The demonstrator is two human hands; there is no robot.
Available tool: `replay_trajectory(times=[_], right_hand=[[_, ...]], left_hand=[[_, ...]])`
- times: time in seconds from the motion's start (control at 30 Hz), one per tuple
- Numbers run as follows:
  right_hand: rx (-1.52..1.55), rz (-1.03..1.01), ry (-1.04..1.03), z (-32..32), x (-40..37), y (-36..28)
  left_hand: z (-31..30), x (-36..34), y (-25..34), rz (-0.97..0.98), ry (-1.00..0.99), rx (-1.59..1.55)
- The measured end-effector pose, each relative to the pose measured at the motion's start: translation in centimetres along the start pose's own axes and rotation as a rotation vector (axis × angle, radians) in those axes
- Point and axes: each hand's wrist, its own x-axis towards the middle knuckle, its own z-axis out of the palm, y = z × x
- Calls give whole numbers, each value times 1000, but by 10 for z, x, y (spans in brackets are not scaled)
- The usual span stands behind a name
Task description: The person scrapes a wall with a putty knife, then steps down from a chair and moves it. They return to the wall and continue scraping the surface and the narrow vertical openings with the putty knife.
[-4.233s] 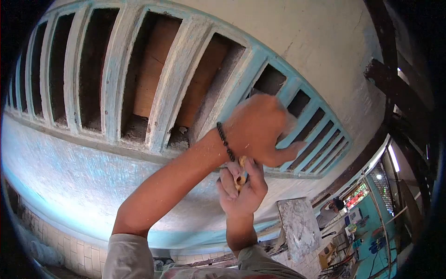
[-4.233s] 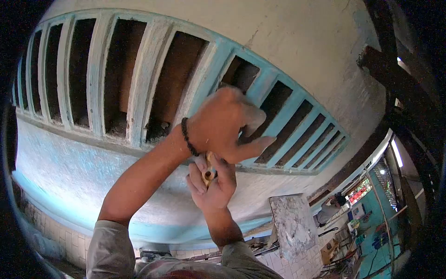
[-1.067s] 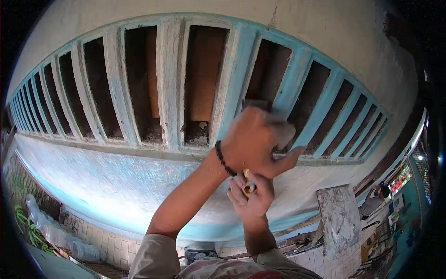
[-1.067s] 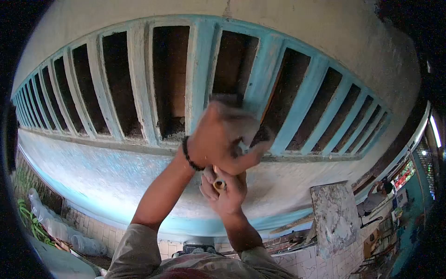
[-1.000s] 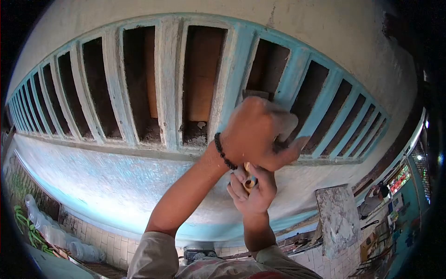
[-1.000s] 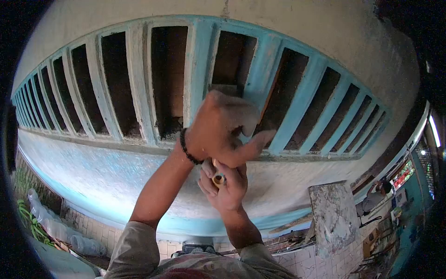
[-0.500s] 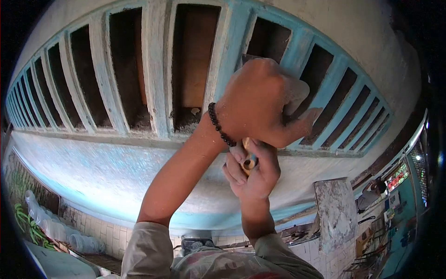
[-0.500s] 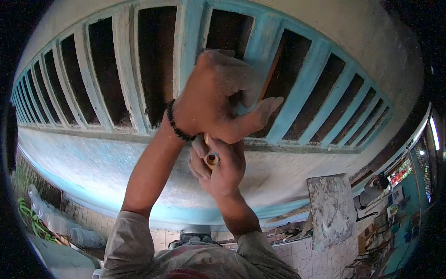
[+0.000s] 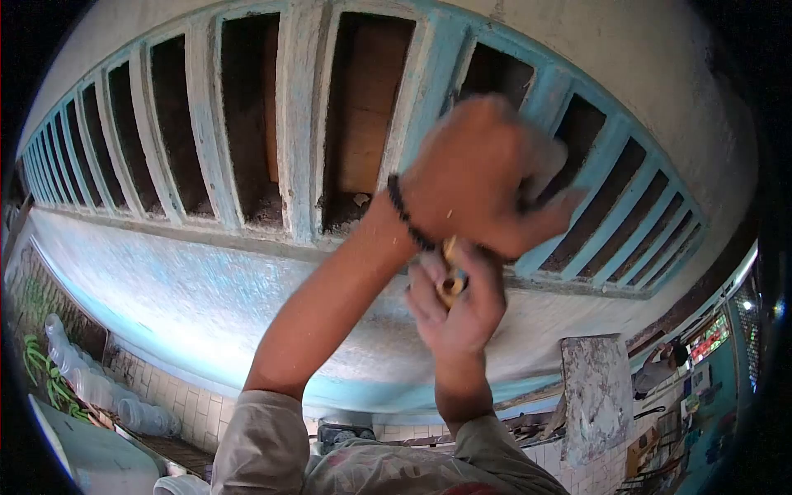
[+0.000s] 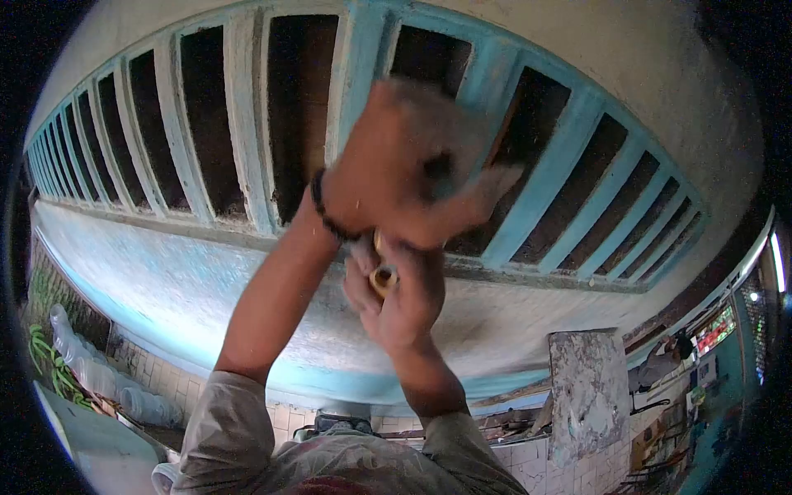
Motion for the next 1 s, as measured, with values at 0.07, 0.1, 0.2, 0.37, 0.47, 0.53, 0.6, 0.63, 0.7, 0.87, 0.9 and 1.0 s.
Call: replay_trajectory(times=[0.07, 0.1, 0.2, 0.37, 0.47, 0.53, 0.6, 0.63, 0.7, 0.87, 0.9, 1.0], right_hand=[[38, 65, 81, -14, -25, 24], [56, 98, 123, -22, -36, 36], [81, 88, 118, -48, -68, 71], [-17, 0, 102, -70, -78, 91], [-336, -35, 119, -68, -65, 78], [-218, 1, 59, -54, -50, 55], [61, 2, -55, -45, -46, 47], [26, -20, -16, -43, -50, 51], [-40, -68, 60, -38, -59, 64], [43, -85, -31, -35, -50, 63], [50, -82, -20, -28, -46, 58], [54, -141, 115, -8, -52, 64]], left_hand=[[8, -36, 15, -68, -14, -65], [10, -54, 23, -107, -23, -68], [21, -102, 44, -210, -33, -87], [26, -117, 46, -198, -57, -73], [25, -94, 36, -162, -35, -57], [21, -77, 30, -183, -76, -74], [22, -71, 30, -168, -58, -73], [21, -74, 31, -164, -56, -70], [21, -87, 34, -152, -56, -63], [15, -75, 29, -149, -29, -166], [14, -67, 29, -163, -12, -200], [14, -71, 26, -200, -24, -294]])
